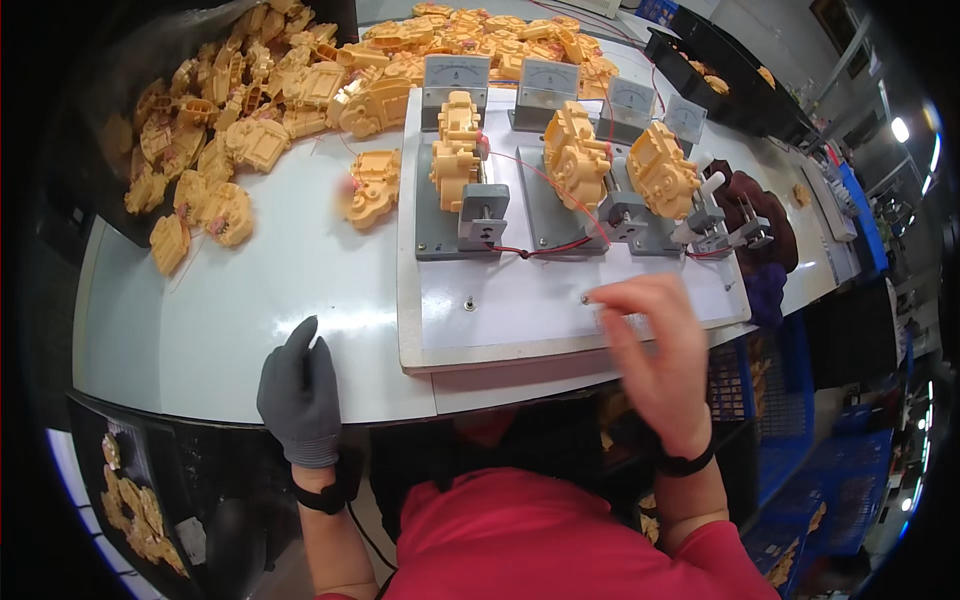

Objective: The person assembles yellow plastic electrical components by inserting them into a white testing jig with metal clamps. They connect red and black wires to the components and the jig, then remove the components and place them into a black bin. The process is repeated for multiple units.

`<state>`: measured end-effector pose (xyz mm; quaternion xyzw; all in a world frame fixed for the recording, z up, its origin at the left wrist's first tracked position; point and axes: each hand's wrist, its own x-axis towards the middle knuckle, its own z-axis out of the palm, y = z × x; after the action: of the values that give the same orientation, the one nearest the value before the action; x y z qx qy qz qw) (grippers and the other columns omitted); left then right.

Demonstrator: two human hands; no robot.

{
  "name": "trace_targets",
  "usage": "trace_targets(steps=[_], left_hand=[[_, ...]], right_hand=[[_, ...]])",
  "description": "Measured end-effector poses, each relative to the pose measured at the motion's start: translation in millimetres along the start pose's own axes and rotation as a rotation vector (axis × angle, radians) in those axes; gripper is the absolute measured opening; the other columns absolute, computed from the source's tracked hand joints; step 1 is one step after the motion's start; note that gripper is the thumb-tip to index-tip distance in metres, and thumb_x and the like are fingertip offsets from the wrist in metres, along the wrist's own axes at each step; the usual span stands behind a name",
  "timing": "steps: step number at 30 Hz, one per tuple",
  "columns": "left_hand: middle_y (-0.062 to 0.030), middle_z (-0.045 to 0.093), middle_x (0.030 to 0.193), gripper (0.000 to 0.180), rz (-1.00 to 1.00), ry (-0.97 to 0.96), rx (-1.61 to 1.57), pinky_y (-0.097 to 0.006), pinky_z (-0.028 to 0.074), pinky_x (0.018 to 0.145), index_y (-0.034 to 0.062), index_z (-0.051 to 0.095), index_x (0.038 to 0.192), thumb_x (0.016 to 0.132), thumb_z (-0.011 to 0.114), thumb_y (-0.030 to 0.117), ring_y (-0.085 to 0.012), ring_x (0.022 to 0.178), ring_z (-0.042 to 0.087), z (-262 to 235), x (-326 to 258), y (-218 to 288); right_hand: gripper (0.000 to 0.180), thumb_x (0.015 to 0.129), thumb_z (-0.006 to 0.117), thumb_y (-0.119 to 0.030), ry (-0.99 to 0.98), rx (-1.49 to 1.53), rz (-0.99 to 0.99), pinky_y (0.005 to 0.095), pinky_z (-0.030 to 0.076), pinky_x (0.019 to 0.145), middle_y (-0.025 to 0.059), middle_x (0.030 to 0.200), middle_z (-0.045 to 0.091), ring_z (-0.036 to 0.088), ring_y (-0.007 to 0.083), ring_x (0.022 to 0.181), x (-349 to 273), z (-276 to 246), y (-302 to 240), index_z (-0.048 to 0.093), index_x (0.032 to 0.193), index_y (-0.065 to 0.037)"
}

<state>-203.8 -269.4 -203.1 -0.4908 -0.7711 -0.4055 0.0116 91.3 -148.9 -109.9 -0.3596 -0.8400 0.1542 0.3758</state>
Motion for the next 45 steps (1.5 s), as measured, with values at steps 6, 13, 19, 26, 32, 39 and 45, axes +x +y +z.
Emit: trace_targets(steps=[6, 13, 19, 26, 32, 39, 45], left_hand=[[-0.0121, 0.072, 0.105, 0.024, 0.031, 0.038, 0.019, -0.031, 0.052, 0.083, 0.0001, 0.068, 0.116, 0.093, 0.062, 0.001, -0.0203, 0.092, 0.067, -1, 1, 2], [-0.0118, 0.070, 0.097, 0.028, 0.072, 0.039, 0.056, -0.033, 0.051, 0.074, 0.0029, 0.068, 0.116, 0.089, 0.062, -0.002, -0.0229, 0.082, 0.065, 0, -1, -1], [-0.0112, 0.068, 0.092, 0.029, 0.089, 0.039, 0.033, -0.032, 0.050, 0.071, 0.0032, 0.068, 0.116, 0.089, 0.062, -0.004, -0.0216, 0.079, 0.063, -1, -1, -3], [-0.0092, 0.064, 0.083, 0.029, 0.111, 0.050, 0.052, -0.032, 0.047, 0.066, 0.0035, 0.068, 0.116, 0.088, 0.062, -0.004, -0.0198, 0.072, 0.059, 0, 0, -1], [-0.0098, 0.066, 0.086, 0.028, 0.108, 0.054, 0.066, -0.033, 0.048, 0.067, 0.0037, 0.068, 0.116, 0.089, 0.063, -0.003, -0.0204, 0.073, 0.060, -1, 0, -2], [-0.0125, 0.069, 0.099, 0.027, 0.071, 0.013, 0.082, -0.032, 0.051, 0.077, 0.0011, 0.067, 0.117, 0.091, 0.061, -0.002, -0.0226, 0.085, 0.065, -2, -1, -3], [-0.0132, 0.067, 0.114, 0.027, -0.060, -0.036, -0.071, -0.030, 0.050, 0.087, -0.0053, 0.062, 0.124, 0.099, 0.054, 0.002, -0.0171, 0.097, 0.062, -1, -5, -6]], right_hand=[[0.014, 0.088, 0.069, -0.009, -0.113, 0.016, -0.157, 0.0398, 0.046, 0.084, 0.0105, 0.094, 0.061, 0.058, 0.0313, 0.090, 29, 61, -20, 0.065, 0.101, -0.004], [0.008, 0.087, 0.067, -0.007, -0.127, 0.010, -0.144, 0.0391, 0.044, 0.079, 0.0081, 0.088, 0.058, 0.056, 0.0289, 0.086, 32, 71, -13, 0.063, 0.093, -0.005], [0.008, 0.087, 0.068, -0.009, -0.142, 0.035, -0.115, 0.0394, 0.043, 0.076, 0.0072, 0.086, 0.057, 0.056, 0.0287, 0.084, 34, 70, -13, 0.063, 0.092, -0.006], [0.008, 0.085, 0.070, -0.011, -0.107, 0.010, -0.194, 0.0384, 0.043, 0.075, 0.0056, 0.085, 0.056, 0.056, 0.0266, 0.083, 32, 71, -11, 0.063, 0.089, -0.009], [0.010, 0.083, 0.072, -0.010, -0.091, -0.014, -0.218, 0.0376, 0.043, 0.073, 0.0046, 0.085, 0.056, 0.056, 0.0257, 0.082, 30, 73, -11, 0.063, 0.089, -0.009], [0.012, 0.081, 0.073, -0.011, -0.037, -0.031, -0.219, 0.0373, 0.043, 0.073, 0.0043, 0.084, 0.055, 0.056, 0.0246, 0.081, 26, 77, -10, 0.064, 0.089, -0.010], [0.012, 0.082, 0.073, -0.012, 0.000, -0.049, -0.192, 0.0362, 0.043, 0.074, 0.0032, 0.085, 0.057, 0.057, 0.0236, 0.082, 23, 75, -9, 0.064, 0.090, -0.011]])
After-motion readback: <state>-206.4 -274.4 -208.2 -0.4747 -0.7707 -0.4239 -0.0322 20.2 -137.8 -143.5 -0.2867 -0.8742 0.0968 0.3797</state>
